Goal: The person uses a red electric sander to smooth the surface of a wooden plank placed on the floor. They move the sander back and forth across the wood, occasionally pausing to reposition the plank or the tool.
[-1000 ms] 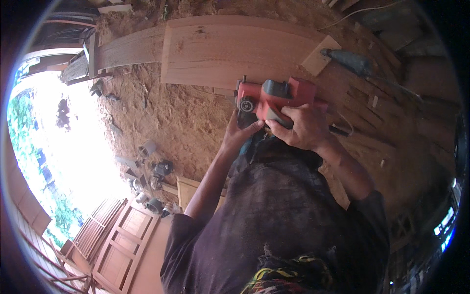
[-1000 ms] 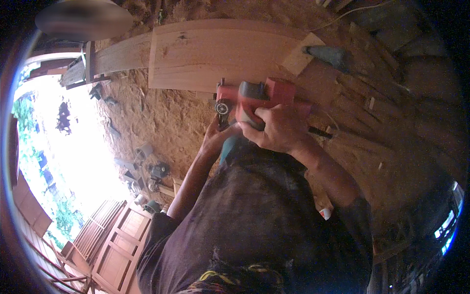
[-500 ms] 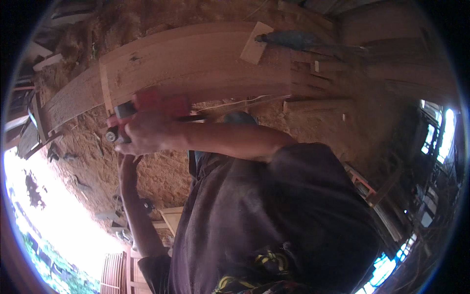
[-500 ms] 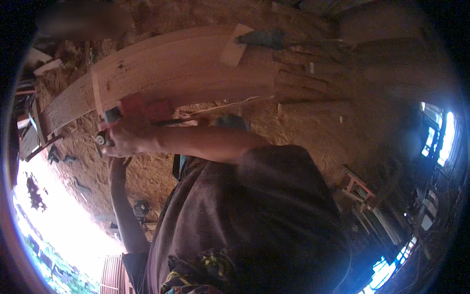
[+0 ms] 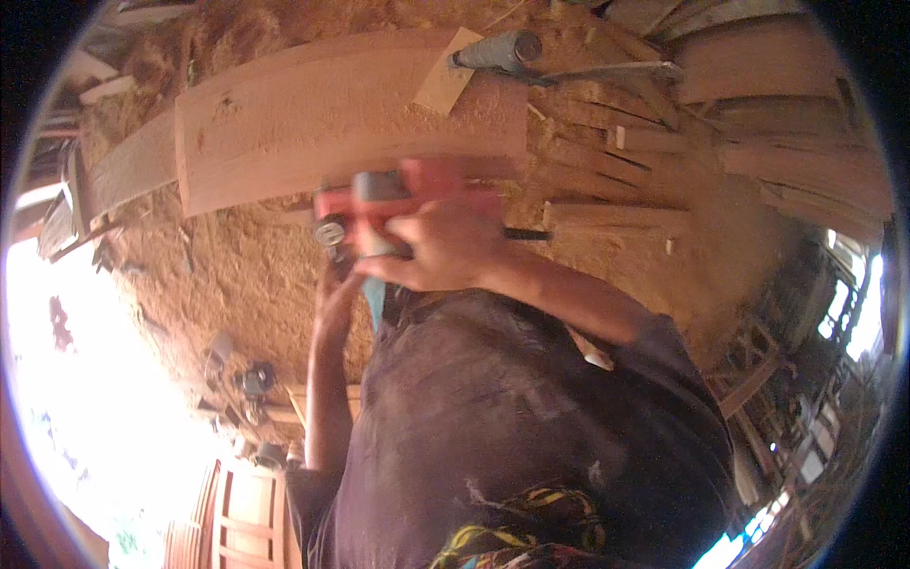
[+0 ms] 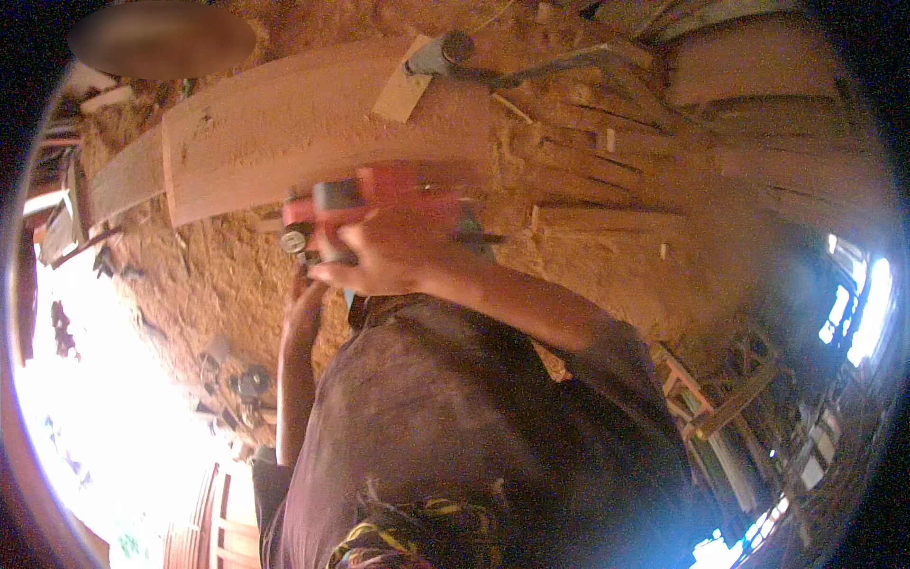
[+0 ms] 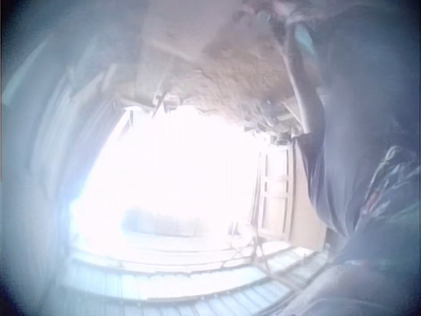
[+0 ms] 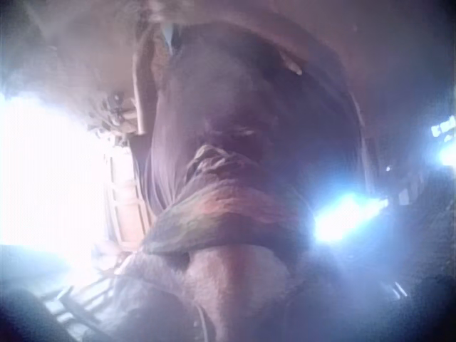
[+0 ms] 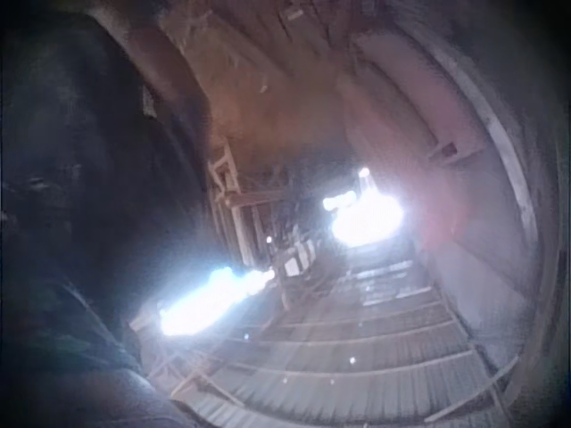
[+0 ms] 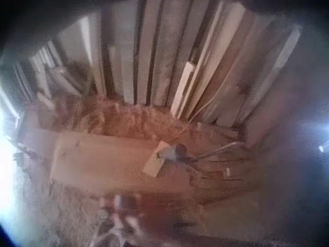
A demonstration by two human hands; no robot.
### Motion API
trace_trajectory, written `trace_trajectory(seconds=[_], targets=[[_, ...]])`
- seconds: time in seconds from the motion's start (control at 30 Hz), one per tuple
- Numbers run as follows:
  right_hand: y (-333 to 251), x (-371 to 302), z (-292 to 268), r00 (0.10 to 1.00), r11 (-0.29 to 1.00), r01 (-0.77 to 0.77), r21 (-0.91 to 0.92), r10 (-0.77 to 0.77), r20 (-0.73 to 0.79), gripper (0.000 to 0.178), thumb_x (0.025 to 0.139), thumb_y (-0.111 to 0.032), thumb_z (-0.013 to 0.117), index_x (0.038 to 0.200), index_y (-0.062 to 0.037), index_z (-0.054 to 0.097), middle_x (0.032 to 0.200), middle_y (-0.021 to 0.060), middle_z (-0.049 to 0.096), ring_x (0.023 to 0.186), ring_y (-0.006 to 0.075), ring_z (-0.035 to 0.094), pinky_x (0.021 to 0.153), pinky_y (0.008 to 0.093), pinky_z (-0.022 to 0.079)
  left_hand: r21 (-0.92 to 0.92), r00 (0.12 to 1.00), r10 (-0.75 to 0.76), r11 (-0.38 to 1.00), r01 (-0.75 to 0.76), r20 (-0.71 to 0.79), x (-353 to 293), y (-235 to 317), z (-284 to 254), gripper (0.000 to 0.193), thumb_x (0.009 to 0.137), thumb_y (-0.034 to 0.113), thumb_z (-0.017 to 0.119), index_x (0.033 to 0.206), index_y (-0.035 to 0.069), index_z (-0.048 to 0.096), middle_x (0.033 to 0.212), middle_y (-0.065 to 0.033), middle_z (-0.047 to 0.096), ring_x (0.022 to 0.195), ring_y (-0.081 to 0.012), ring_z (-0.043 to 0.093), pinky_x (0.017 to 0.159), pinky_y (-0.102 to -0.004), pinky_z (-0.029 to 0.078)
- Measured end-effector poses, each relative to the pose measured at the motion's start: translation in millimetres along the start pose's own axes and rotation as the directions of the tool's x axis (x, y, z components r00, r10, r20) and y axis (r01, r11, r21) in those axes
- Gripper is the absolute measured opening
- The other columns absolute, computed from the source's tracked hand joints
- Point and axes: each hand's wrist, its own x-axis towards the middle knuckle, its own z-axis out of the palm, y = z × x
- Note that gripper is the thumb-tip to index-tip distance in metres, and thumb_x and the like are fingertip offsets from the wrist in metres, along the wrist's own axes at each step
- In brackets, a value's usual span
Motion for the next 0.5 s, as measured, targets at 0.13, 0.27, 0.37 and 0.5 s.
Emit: trace_trajectory(seconds=[0.13, 0.27, 0.37, 0.5], targets=[[61, -70, -56, 0.998, 0.99, -0.04, -0.138, 0.033, -0.058, 0.049, 0.095, -0.057, 0.076, 0.105, -0.0099, 0.083, 0.081, 0.0176, 0.078, 0.077, 0.0368, 0.079, 0.073, 0.051, 0.061, -0.027, 0.989, -0.063, 0.997, 0.067, 0.132, -8, 25, 122, 0.087, 0.091, 0.022, 0.092, 0.161, 0.004, 0.042, 0.146, -0.0136, 0.062, 0.133, -0.0238, 0.061, 0.111, -0.0397, 0.052], [91, -107, -120, 0.995, 0.99, -0.102, -0.098, 0.099, -0.033, 0.048, 0.097, -0.05, 0.076, 0.091, -0.0023, 0.077, 0.074, 0.019, 0.072, 0.071, 0.0356, 0.076, 0.066, 0.0476, 0.056, -0.053, 0.971, -0.048, 0.997, 0.062, 0.232, -4, 33, 198, 0.103, 0.093, 0.028, 0.092, 0.169, 0.001, 0.027, 0.158, -0.0166, 0.053, 0.141, -0.0257, 0.056, 0.117, -0.0395, 0.048], [125, -121, -141, 0.997, 0.995, -0.061, -0.079, 0.064, 0.031, 0.048, 0.099, -0.045, 0.074, 0.082, -0.0001, 0.072, 0.066, 0.0183, 0.065, 0.062, 0.0335, 0.071, 0.059, 0.0447, 0.05, 0.001, 0.978, -0.051, 0.999, 0.052, 0.204, -1, 17, 231, 0.109, 0.095, 0.03, 0.09, 0.173, 0.001, 0.019, 0.156, -0.0164, 0.058, 0.139, -0.025, 0.059, 0.116, -0.0401, 0.049], [137, -122, -144, 0.998, 0.998, -0.048, -0.047, 0.049, 0.025, 0.05, 0.099, -0.045, 0.074, 0.08, 0.0002, 0.071, 0.065, 0.019, 0.064, 0.06, 0.0341, 0.069, 0.059, 0.0463, 0.05, 0.075, 0.987, -0.134, 0.989, 0.127, 0.088, -11, 40, 245, 0.115, 0.089, 0.041, 0.095, 0.165, -0.008, 0.023, 0.16, -0.0221, 0.051, 0.145, -0.0271, 0.054, 0.12, -0.0387, 0.046]])
